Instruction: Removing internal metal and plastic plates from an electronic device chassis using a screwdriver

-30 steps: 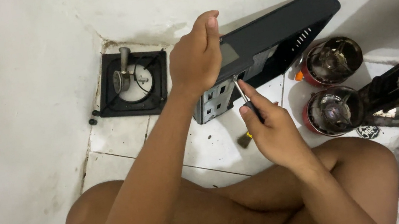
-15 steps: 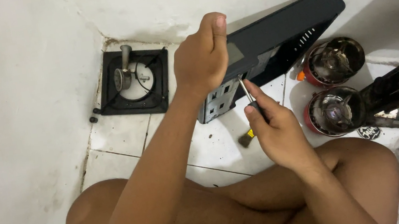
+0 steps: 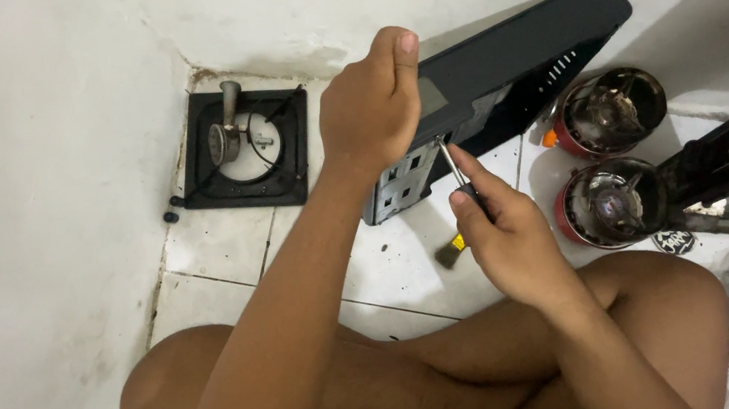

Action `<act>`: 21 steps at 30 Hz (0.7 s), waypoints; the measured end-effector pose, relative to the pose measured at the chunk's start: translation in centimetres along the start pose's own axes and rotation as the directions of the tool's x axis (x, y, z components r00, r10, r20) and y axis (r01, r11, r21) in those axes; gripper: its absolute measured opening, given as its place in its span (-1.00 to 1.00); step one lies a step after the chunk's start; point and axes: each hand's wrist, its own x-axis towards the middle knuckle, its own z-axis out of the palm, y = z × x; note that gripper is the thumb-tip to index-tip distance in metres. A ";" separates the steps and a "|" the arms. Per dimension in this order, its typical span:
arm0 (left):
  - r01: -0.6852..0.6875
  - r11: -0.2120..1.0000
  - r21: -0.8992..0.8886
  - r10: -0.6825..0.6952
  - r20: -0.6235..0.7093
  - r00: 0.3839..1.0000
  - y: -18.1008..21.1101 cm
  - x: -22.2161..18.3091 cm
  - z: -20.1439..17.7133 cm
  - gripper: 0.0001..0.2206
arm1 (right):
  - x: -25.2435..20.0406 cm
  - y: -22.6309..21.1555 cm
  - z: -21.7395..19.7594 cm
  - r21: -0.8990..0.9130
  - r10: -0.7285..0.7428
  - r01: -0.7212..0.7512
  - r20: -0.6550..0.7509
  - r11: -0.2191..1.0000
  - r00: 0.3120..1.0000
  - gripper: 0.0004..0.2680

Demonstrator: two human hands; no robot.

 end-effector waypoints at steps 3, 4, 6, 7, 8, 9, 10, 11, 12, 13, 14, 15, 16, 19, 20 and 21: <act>-0.081 0.996 0.023 0.081 -0.015 0.997 -0.2 -0.2 0.1 -0.50 | 1.0 1.2 -0.3 0.500 0.168 -0.239 0.184 0.833 0.969 -0.58; -0.083 0.996 0.021 0.084 -0.017 0.996 -0.5 -0.1 0.4 -0.50 | 1.4 2.0 -0.5 0.499 0.166 -0.236 0.181 0.834 0.969 -0.58; -0.103 0.992 0.077 0.093 0.119 0.989 -1.0 0.1 0.9 -0.49 | 2.0 3.5 -1.0 0.763 0.107 -0.456 0.462 0.458 0.881 -0.62; -0.107 0.991 0.074 0.098 0.120 0.988 -0.6 0.0 0.5 -0.49 | 1.9 2.8 -1.2 0.765 0.107 -0.451 0.457 0.459 0.883 -0.62; -0.120 0.989 0.081 0.107 0.152 0.983 -0.3 -0.1 0.1 -0.59 | 1.8 2.2 -1.5 0.760 0.138 -0.428 0.417 0.488 0.898 -0.67; -0.134 0.987 0.087 0.116 0.184 0.976 0.0 -0.3 -0.3 -0.68 | 1.7 1.5 -1.7 0.753 0.167 -0.406 0.376 0.518 0.911 -0.72; -0.131 0.988 0.083 0.114 0.188 0.976 -0.1 -0.5 -0.4 -0.68 | 1.5 1.4 -1.3 0.752 0.173 -0.409 0.376 0.518 0.910 -0.72; -0.138 0.987 0.087 0.121 0.178 0.977 -0.1 -0.7 -0.5 -0.68 | 1.4 1.3 -1.0 0.680 0.175 -0.338 0.300 0.651 0.938 -0.73; -0.151 0.984 0.096 0.134 0.162 0.978 0.1 -0.5 -0.7 -0.68 | 1.5 1.0 -0.8 0.586 0.152 -0.256 0.221 0.769 0.963 -0.74; -0.156 0.983 0.095 0.139 0.159 0.977 0.0 -0.4 -0.8 -0.68 | 1.2 0.0 -0.4 0.586 0.148 -0.250 0.217 0.770 0.965 -0.74; -0.163 0.981 0.106 0.143 0.172 0.975 0.0 -0.3 -0.8 -0.68 | 0.6 -0.9 0.1 0.100 0.137 -0.141 0.044 0.985 0.990 -0.73; -0.170 0.978 0.117 0.147 0.185 0.972 0.0 -0.3 -0.8 -0.67 | 0.1 -1.9 0.5 -0.431 0.037 -0.077 -0.099 0.899 0.994 -0.70; -0.170 0.979 0.115 0.147 0.184 0.972 0.0 -0.4 -0.7 -0.67 | -0.1 -2.0 0.6 -0.433 0.038 -0.078 -0.100 0.898 0.994 -0.70; -0.157 0.980 0.121 0.129 0.207 0.970 0.1 0.2 -0.7 -0.66 | 0.0 -3.7 1.1 -0.772 -0.021 -0.144 -0.200 0.619 0.980 -0.70; -0.141 0.985 0.102 0.118 0.198 0.973 -0.1 0.0 -0.6 -0.66 | -0.2 -4.7 1.1 -0.729 0.083 -0.190 -0.180 0.658 0.980 -0.64; -0.125 0.989 0.083 0.107 0.188 0.976 -0.3 -0.2 -0.6 -0.66 | -0.3 -5.6 1.1 -0.685 0.186 -0.239 -0.152 0.688 0.971 -0.56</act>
